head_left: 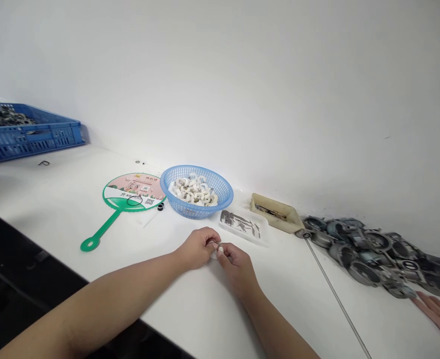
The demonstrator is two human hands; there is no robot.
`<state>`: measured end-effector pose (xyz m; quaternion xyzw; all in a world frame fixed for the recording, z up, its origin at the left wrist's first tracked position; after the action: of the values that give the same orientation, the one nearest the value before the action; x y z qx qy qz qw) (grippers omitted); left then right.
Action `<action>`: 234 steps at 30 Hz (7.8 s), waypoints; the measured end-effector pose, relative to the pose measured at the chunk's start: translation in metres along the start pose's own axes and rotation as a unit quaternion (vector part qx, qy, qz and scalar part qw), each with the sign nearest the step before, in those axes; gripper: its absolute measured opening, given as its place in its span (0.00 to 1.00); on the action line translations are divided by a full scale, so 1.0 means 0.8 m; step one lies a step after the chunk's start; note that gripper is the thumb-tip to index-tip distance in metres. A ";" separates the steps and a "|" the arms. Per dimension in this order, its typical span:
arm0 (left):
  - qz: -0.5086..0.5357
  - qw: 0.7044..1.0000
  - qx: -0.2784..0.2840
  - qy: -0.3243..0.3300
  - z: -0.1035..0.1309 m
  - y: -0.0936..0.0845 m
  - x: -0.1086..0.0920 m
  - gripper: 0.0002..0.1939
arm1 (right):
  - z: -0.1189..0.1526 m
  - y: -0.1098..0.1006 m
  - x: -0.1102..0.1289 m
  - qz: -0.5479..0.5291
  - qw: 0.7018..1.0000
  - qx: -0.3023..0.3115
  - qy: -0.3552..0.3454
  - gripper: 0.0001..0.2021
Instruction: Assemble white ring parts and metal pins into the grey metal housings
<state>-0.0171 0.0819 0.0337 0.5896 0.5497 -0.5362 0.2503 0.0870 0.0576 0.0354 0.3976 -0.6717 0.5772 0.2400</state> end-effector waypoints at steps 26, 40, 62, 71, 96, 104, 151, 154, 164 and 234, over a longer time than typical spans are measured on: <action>-0.022 0.999 -0.017 -0.031 -0.002 -0.001 0.017 0.10 | 0.004 -0.008 0.001 -0.046 0.999 -0.011 0.023 0.14; -0.014 0.999 -0.016 -0.039 0.000 -0.002 0.015 0.09 | 0.006 -0.008 0.002 -0.044 0.999 -0.011 0.024 0.15; 0.052 0.991 -0.106 -0.060 0.001 -0.035 0.015 0.16 | -0.006 -0.014 -0.015 -0.054 0.997 -0.040 0.046 0.14; 0.042 0.992 -0.095 -0.070 0.001 -0.025 0.015 0.12 | -0.009 -0.013 -0.019 -0.039 0.997 -0.038 0.049 0.16; 0.064 0.991 -0.102 -0.066 -0.003 -0.022 0.022 0.11 | -0.004 -0.016 -0.010 -0.045 0.997 -0.033 0.062 0.13; 0.070 0.990 -0.094 -0.074 -0.006 -0.017 0.029 0.11 | -0.005 -0.018 -0.016 -0.034 0.997 -0.041 0.051 0.15; 0.060 0.993 -0.075 -0.071 -0.002 -0.012 0.027 0.11 | -0.001 -0.015 -0.009 -0.049 0.998 -0.027 0.036 0.13; 0.047 0.995 -0.055 -0.069 0.000 -0.008 0.025 0.11 | 0.001 -0.014 -0.010 -0.049 0.998 -0.028 0.035 0.14; 0.024 0.998 -0.027 -0.055 0.004 -0.005 0.020 0.12 | 0.002 -0.005 -0.016 -0.093 0.995 -0.004 0.034 0.14; 0.095 0.991 0.088 -0.047 0.011 0.016 0.012 0.09 | 0.007 0.018 -0.005 -0.069 0.996 0.056 -0.030 0.06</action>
<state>-0.0101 0.0743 0.0189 0.6333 0.4297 -0.5828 0.2731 0.0785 0.0531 0.0229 0.4731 -0.6162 0.5835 0.2366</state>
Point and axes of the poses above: each hand's wrist, its own z-axis away from the middle knuckle, its own y-axis out of the palm, x = y × z, the point moved 10 cm from there along -z, towards the middle knuckle, and after that the axes turned 2 degrees about x, right-handed, at the moved point
